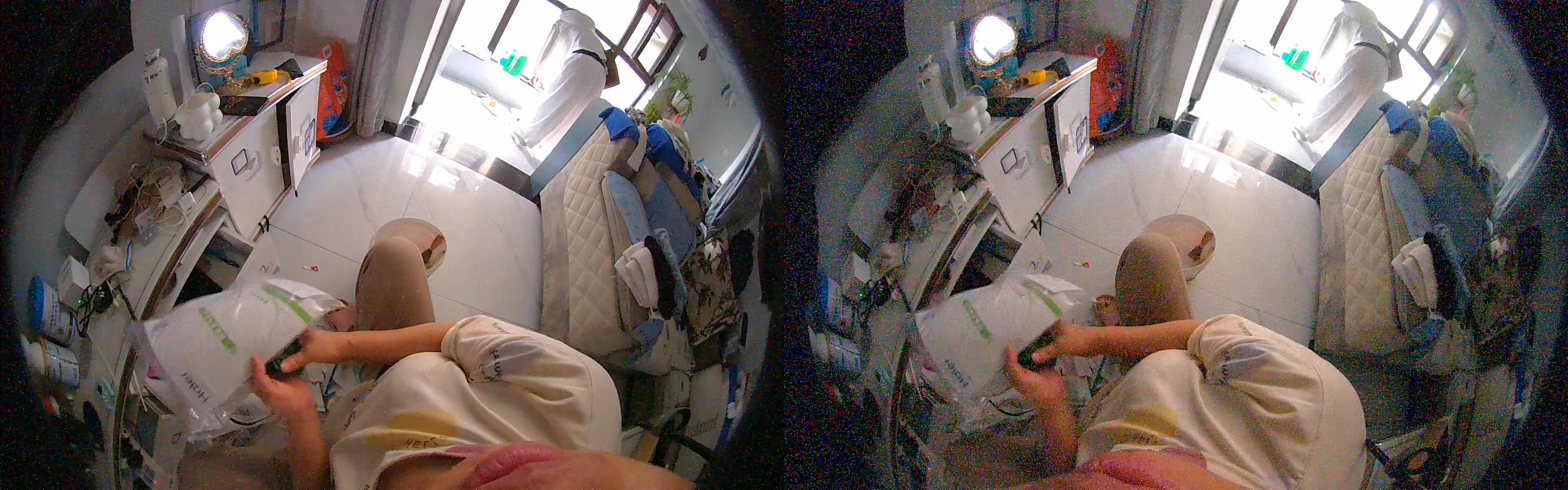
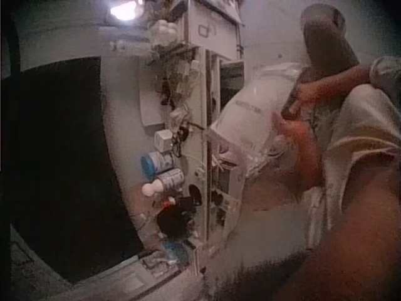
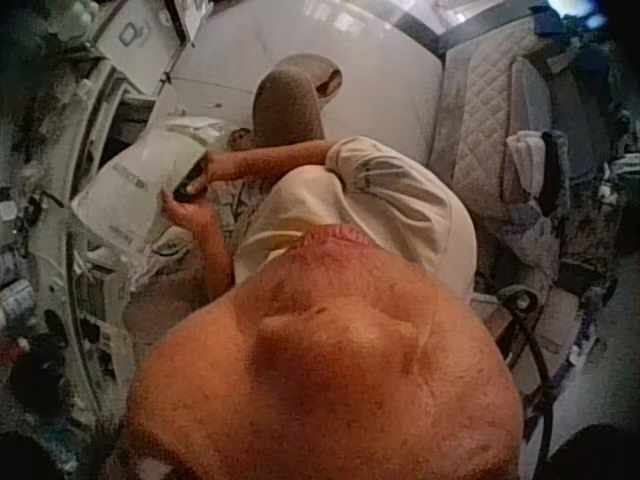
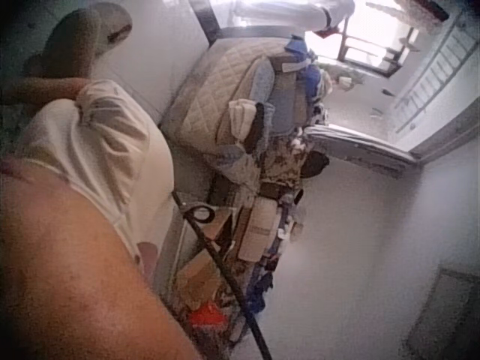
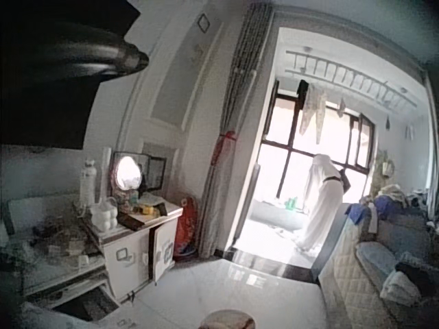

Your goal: The person cleans various household items with a green cloth while organizing a drawer, including a small blue container, a black case, and electronic accessories, before placing them back into the drawer or a plastic bag.

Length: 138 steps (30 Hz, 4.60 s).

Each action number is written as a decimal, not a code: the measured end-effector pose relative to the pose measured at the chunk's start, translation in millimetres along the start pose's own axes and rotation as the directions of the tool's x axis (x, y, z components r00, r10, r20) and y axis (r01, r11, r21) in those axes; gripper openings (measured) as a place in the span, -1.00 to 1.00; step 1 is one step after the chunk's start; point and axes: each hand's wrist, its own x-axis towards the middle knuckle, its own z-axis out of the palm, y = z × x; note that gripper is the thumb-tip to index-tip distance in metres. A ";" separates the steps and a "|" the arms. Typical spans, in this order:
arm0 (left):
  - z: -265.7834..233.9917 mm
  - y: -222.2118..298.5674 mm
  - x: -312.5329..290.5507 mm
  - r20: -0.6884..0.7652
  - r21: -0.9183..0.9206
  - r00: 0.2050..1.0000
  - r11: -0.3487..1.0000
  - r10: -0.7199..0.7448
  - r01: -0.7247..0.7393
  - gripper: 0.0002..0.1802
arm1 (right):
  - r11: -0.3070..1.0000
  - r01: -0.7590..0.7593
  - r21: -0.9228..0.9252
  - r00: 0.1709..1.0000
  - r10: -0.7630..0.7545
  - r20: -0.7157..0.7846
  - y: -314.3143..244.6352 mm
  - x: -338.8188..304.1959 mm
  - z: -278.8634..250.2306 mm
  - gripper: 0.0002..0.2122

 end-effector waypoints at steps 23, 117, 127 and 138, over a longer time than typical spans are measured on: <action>-80.1 62.9 36.6 0.276 0.800 0.730 0.271 0.625 -0.535 -0.52 | 0.874 0.207 0.439 0.832 0.079 -0.549 20.0 15.4 -58.0 -0.61; 32.2 50.8 32.2 0.298 -0.245 0.864 0.843 -0.405 0.480 -0.49 | 0.435 0.559 -0.705 0.452 -0.874 -0.181 -38.0 62.0 -36.5 -0.58; 10.3 71.9 62.4 0.162 -0.350 0.961 0.897 -0.226 0.270 -0.41 | 0.436 0.637 -0.635 0.626 -0.773 0.098 3.7 43.5 6.9 -0.68; -17.3 47.6 40.3 0.222 -0.034 0.883 0.902 -0.413 0.430 -0.29 | 0.926 0.369 -0.075 0.733 -0.340 -0.589 8.0 84.8 -33.3 -0.74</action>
